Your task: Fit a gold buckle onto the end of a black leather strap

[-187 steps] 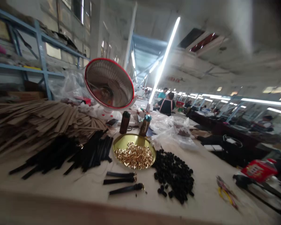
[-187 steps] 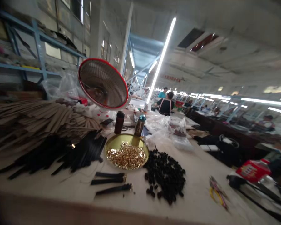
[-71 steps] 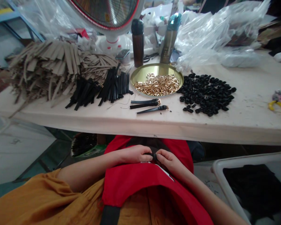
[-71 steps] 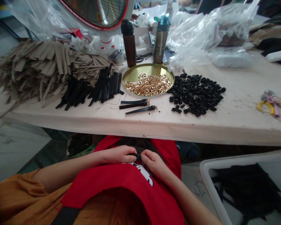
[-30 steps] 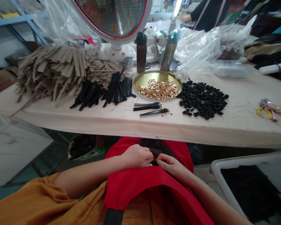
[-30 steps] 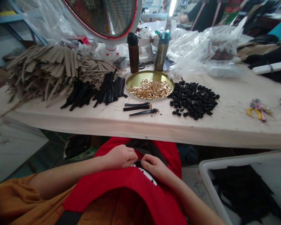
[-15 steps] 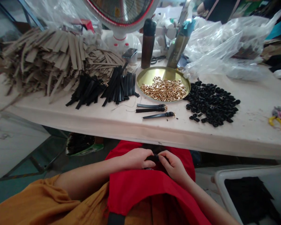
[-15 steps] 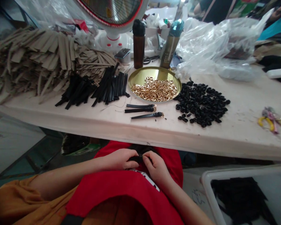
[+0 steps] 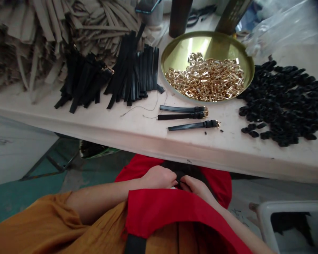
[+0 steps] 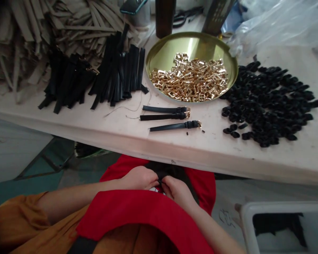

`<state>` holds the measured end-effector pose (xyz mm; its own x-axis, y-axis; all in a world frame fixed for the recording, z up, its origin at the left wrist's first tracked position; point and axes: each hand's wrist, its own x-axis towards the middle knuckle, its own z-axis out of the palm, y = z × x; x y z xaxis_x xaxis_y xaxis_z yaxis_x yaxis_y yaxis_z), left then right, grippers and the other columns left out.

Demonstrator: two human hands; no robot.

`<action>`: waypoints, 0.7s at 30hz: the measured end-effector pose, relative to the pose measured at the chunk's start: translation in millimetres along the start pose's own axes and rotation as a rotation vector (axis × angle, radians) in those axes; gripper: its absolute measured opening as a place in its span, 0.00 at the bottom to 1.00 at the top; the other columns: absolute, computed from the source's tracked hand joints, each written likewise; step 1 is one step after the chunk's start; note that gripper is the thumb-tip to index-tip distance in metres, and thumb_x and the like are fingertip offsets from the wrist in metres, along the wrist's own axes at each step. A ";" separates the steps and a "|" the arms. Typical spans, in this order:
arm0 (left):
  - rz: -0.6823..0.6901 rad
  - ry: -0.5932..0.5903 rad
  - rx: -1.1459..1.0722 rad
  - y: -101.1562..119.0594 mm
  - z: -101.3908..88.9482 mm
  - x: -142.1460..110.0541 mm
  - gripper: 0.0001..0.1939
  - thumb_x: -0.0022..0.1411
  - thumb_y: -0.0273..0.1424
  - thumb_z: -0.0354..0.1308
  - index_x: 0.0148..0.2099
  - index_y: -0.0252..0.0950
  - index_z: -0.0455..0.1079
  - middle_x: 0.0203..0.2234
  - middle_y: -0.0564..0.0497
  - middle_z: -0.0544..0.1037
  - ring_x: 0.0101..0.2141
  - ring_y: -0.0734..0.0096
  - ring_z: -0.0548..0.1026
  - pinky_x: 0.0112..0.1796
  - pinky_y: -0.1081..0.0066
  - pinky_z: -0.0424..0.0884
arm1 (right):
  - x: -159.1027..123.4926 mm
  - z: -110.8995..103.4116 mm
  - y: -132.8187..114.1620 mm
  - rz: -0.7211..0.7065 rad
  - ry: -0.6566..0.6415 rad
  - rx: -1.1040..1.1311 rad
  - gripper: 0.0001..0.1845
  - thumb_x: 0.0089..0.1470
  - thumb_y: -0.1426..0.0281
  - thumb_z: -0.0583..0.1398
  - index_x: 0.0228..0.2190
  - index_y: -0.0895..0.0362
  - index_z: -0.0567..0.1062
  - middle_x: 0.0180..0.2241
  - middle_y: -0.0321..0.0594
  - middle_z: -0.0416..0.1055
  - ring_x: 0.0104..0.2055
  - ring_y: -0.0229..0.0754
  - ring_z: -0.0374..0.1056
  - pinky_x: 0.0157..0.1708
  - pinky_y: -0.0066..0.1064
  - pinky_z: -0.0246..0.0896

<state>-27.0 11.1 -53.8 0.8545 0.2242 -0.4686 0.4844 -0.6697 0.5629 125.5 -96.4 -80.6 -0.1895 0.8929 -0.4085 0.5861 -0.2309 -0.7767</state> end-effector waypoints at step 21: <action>-0.140 -0.051 0.022 16.4 -5.6 4.1 0.13 0.58 0.34 0.47 0.33 0.33 0.71 0.30 0.44 0.77 0.32 0.61 0.75 0.30 0.70 0.67 | -1.4 2.7 6.8 0.009 0.130 0.098 0.09 0.54 0.68 0.47 0.29 0.55 0.66 0.24 0.36 0.66 0.27 0.37 0.63 0.26 0.27 0.56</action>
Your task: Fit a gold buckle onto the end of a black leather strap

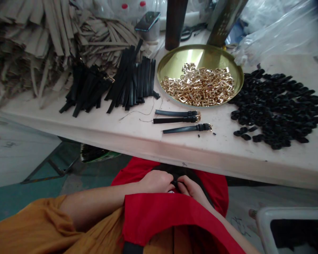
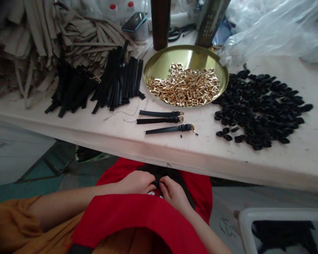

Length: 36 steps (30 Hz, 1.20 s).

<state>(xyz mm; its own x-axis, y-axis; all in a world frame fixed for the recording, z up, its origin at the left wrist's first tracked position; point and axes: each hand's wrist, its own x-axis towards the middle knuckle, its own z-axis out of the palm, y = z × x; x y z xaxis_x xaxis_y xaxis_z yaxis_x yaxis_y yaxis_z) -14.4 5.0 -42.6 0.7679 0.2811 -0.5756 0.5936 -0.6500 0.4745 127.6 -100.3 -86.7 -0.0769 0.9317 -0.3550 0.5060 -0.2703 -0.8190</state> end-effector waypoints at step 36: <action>0.044 -0.048 -0.084 -6.3 3.0 6.7 0.13 0.58 0.34 0.47 0.34 0.33 0.71 0.30 0.45 0.77 0.31 0.62 0.75 0.28 0.72 0.66 | 0.4 -2.0 7.6 -0.003 -0.099 -0.055 0.12 0.54 0.67 0.47 0.29 0.56 0.67 0.25 0.38 0.68 0.28 0.39 0.64 0.28 0.28 0.57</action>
<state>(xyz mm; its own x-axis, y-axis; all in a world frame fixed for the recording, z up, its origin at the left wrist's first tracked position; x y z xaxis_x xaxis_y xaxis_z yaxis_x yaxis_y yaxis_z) -13.8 8.9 -51.5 0.7822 0.2180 -0.5836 0.5794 -0.5989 0.5529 133.1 -101.5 -92.2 -0.1618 0.9030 -0.3980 0.5515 -0.2517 -0.7953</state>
